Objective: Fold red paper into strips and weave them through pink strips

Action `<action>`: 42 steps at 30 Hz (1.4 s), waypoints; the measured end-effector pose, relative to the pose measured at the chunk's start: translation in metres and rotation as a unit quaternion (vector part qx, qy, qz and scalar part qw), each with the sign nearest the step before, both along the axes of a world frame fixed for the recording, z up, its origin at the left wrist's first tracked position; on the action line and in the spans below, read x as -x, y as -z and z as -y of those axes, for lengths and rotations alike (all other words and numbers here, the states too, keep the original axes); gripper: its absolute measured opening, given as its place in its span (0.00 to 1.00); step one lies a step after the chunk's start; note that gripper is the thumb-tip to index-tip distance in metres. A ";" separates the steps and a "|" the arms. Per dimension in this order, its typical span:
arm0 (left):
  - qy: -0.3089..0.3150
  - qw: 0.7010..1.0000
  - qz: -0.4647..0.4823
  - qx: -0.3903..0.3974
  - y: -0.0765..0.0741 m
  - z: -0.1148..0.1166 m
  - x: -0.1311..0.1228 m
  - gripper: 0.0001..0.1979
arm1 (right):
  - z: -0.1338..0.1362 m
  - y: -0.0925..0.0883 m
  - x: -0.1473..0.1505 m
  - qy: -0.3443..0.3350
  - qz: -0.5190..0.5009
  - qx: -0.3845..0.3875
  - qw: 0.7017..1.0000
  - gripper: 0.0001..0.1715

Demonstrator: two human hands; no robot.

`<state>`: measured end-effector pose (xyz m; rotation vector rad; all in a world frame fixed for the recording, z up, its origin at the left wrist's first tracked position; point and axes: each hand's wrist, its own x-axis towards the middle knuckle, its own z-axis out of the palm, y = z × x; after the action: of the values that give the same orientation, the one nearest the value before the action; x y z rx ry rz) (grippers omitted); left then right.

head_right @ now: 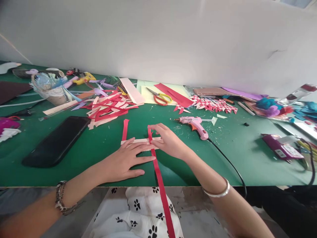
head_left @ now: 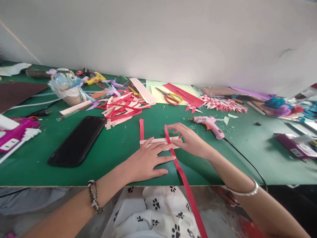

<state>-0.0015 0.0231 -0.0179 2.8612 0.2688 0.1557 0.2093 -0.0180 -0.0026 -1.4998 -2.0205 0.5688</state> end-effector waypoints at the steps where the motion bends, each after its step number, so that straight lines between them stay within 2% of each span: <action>1: -0.002 1.000 -0.002 -0.001 0.000 0.000 0.000 0.20 | -0.009 0.006 0.002 0.010 0.031 -0.019 0.999 0.23; 4: -0.007 1.000 -0.008 -0.003 0.001 -0.001 0.000 0.21 | -0.024 0.018 0.004 0.005 0.052 -0.029 0.998 0.24; 9: -0.009 1.000 -0.005 -0.001 0.002 -0.001 -0.001 0.21 | -0.027 0.022 0.005 0.004 -0.003 -0.037 0.999 0.27; 11: -0.011 1.000 -0.003 0.000 0.002 -0.001 -0.001 0.20 | -0.028 0.025 0.004 0.019 -0.010 -0.031 0.999 0.22; 14: -0.011 1.000 0.001 0.001 0.002 0.000 -0.001 0.20 | -0.030 0.029 0.004 0.043 -0.017 -0.011 0.999 0.08; 16: -0.012 1.000 0.001 0.000 0.001 0.000 -0.001 0.20 | -0.029 0.029 0.004 0.052 -0.032 -0.001 0.998 0.05; 20: -0.018 1.000 0.005 0.009 0.000 0.001 -0.001 0.20 | -0.020 0.022 0.002 0.051 -0.064 -0.001 0.997 0.06; 24: -0.014 1.000 0.007 0.027 0.000 0.000 -0.001 0.20 | -0.003 0.016 -0.001 -0.015 -0.087 0.002 0.996 0.06; 28: -0.026 0.999 0.007 0.041 0.002 0.001 -0.002 0.19 | 0.013 0.020 -0.002 -0.055 -0.070 -0.025 0.996 0.05; 33: -0.042 0.996 0.028 0.072 -0.001 0.001 -0.001 0.20 | 0.018 0.026 0.002 -0.058 -0.039 -0.041 0.997 0.06; 38: -0.113 0.982 0.089 0.124 -0.012 -0.004 -0.002 0.12 | 0.019 0.028 0.002 -0.064 0.004 -0.067 0.996 0.09; 40: -0.148 0.979 0.098 0.103 -0.015 -0.009 -0.006 0.11 | 0.020 0.029 0.002 -0.066 0.025 -0.078 0.994 0.09; 42: -0.155 0.983 0.078 0.068 -0.017 -0.013 -0.012 0.10 | 0.022 0.031 0.002 -0.070 0.045 -0.087 0.993 0.09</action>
<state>0.0103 0.0363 -0.0009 2.6378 0.6641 0.4024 0.2074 -0.0396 -0.0331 -1.3096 -2.1960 0.3730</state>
